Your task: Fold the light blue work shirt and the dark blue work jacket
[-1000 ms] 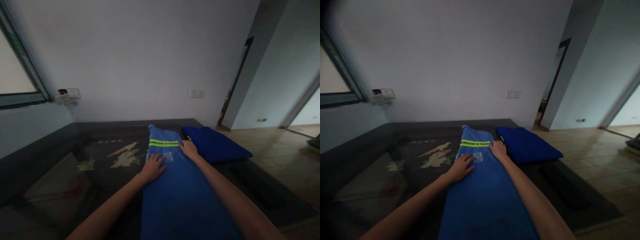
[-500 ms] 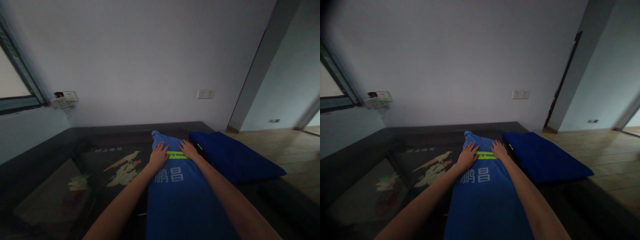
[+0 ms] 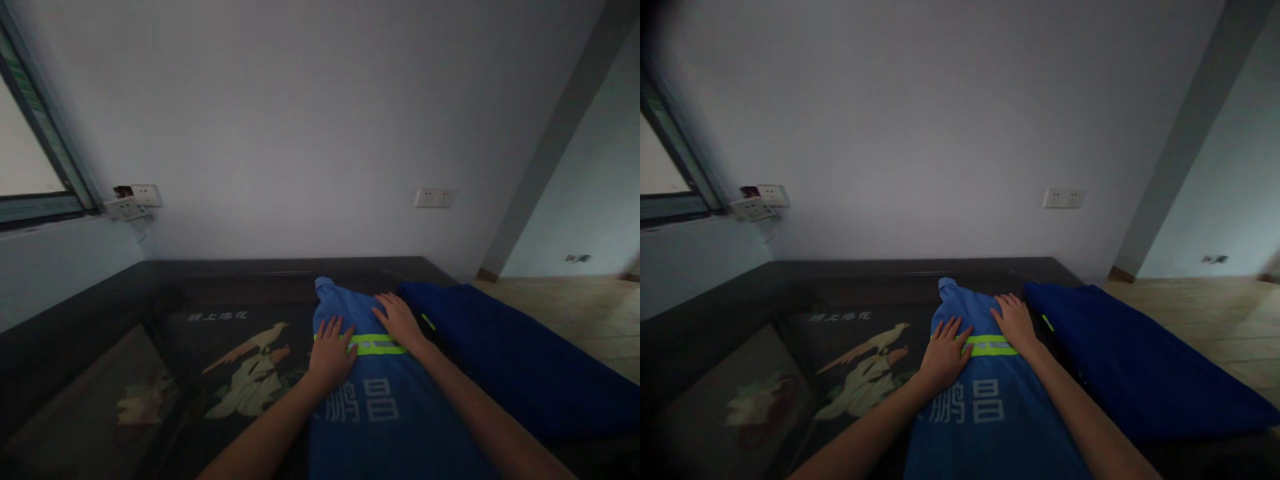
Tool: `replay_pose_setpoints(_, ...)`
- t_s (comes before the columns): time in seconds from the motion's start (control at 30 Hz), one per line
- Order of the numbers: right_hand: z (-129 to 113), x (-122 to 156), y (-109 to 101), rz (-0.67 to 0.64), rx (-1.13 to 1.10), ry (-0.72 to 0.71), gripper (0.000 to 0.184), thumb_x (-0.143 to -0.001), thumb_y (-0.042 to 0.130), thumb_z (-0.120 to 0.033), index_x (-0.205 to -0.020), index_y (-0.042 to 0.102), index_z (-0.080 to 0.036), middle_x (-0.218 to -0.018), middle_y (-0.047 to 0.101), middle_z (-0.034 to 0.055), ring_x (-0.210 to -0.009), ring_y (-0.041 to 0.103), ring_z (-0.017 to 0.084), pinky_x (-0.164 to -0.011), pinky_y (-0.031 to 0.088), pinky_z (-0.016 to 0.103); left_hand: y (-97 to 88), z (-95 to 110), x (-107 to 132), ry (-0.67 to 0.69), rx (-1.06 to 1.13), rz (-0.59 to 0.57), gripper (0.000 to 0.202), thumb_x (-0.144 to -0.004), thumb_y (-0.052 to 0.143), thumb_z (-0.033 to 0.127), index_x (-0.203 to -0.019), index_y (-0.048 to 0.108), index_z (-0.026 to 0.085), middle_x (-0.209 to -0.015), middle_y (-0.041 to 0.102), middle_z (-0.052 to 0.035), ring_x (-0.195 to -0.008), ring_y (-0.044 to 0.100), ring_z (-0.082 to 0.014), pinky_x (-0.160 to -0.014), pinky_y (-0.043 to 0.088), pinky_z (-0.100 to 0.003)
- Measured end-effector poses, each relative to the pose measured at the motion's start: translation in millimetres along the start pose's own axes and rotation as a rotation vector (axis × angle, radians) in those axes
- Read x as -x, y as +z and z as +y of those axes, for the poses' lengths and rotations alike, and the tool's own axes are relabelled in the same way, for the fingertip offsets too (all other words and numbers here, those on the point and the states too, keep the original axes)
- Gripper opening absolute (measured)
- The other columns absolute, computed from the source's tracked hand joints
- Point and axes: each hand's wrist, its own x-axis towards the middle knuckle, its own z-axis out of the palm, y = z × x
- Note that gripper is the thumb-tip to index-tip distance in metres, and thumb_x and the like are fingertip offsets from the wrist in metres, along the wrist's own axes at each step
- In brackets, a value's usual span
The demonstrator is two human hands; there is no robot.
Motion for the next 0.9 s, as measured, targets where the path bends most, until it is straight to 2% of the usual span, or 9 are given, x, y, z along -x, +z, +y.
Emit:
replay_pose_setpoints(0.07, -28, -24, -18, 0.011, -0.061, -0.152, 0.042, -0.091, 0.040, -0.034, -0.126, 0.054, -0.014, -0.126, 0.057, 0.0112, -0.120, 0.047, 0.022, -0.102, 0.033, 0.033, 0.7, 0, 0, 0.002, 0.013, 0.006, 0.047, -0.092, 0.033, 0.044, -0.133, 0.047, 0.024, -0.142, 0.042, -0.0096, -0.134, 0.032, -0.0264, -0.111, 0.021, -0.050)
replay_pose_setpoints(0.17, -76, -70, -35, -0.111, -0.087, -0.243, 0.033, -0.089, 0.045, -0.032, -0.117, 0.059, -0.019, -0.113, 0.064, 0.0075, -0.106, 0.057, 0.020, -0.090, 0.041, 0.028, 2.0, -1, 0, -0.007, 0.033, 0.003, 0.048, -0.093, 0.031, 0.045, -0.132, 0.048, 0.025, -0.141, 0.043, -0.0099, -0.134, 0.032, -0.0264, -0.111, 0.020, -0.050)
replay_pose_setpoints(0.23, -103, -101, -34, -0.208, -0.064, -0.229, 0.030, -0.088, 0.049, -0.033, -0.113, 0.059, -0.021, -0.113, 0.065, 0.0063, -0.105, 0.058, 0.020, -0.088, 0.041, 0.027, 2.4, -1, 0, -0.010, 0.046, 0.002, 0.048, -0.093, 0.030, 0.046, -0.132, 0.048, 0.025, -0.141, 0.043, -0.0100, -0.134, 0.033, -0.0262, -0.112, 0.020, -0.049)
replay_pose_setpoints(0.33, -126, -137, -17, -0.251, -0.049, -0.169, 0.031, -0.088, 0.049, -0.036, -0.113, 0.058, -0.020, -0.112, 0.065, 0.0081, -0.103, 0.059, 0.021, -0.084, 0.043, 0.028, 1.9, -1, 0, -0.019, 0.063, -0.001, 0.048, -0.092, 0.031, 0.046, -0.131, 0.049, 0.025, -0.141, 0.043, -0.0104, -0.134, 0.032, -0.0264, -0.112, 0.020, -0.049)
replay_pose_setpoints(0.5, -128, -167, 23, -0.326, -0.044, -0.080, 0.044, -0.088, 0.044, -0.052, -0.099, 0.065, -0.015, -0.103, 0.067, 0.0146, -0.098, 0.061, 0.025, -0.077, 0.045, 0.030, 0.9, 0, -1, -0.033, 0.093, -0.017, 0.046, -0.091, 0.036, 0.044, -0.129, 0.051, 0.023, -0.141, 0.043, -0.0113, -0.134, 0.032, -0.0276, -0.112, 0.021, -0.050)
replay_pose_setpoints(0.6, -121, -174, 38, -0.401, -0.090, -0.085, 0.052, -0.083, 0.046, -0.061, -0.083, 0.069, -0.013, -0.090, 0.069, 0.0132, -0.091, 0.062, 0.024, -0.073, 0.044, 0.028, 0.8, 0, -1, -0.040, 0.116, -0.023, 0.046, -0.091, 0.037, 0.045, -0.129, 0.051, 0.023, -0.141, 0.043, -0.0113, -0.134, 0.032, -0.0280, -0.112, 0.021, -0.051)
replay_pose_setpoints(0.73, -111, -180, 43, -0.494, -0.226, -0.105, 0.058, -0.077, 0.049, -0.067, -0.065, 0.066, -0.012, -0.065, 0.064, 0.0060, -0.067, 0.060, 0.018, -0.061, 0.042, 0.025, 1.3, 0, 0, -0.039, 0.125, -0.007, 0.047, -0.091, 0.037, 0.044, -0.130, 0.049, 0.022, -0.140, 0.044, -0.0123, -0.134, 0.032, -0.0280, -0.112, 0.019, -0.050)
replay_pose_setpoints(0.9, -102, -183, 39, -0.555, -0.444, -0.086, 0.051, -0.077, 0.054, -0.060, -0.063, 0.064, -0.012, -0.054, 0.058, 0.0018, -0.051, 0.051, 0.011, -0.051, 0.039, 0.023, 2.0, 1, 0, -0.040, 0.093, -0.001, 0.046, -0.091, 0.037, 0.044, -0.129, 0.050, 0.022, -0.138, 0.046, -0.0116, -0.132, 0.034, -0.0276, -0.111, 0.021, -0.050)
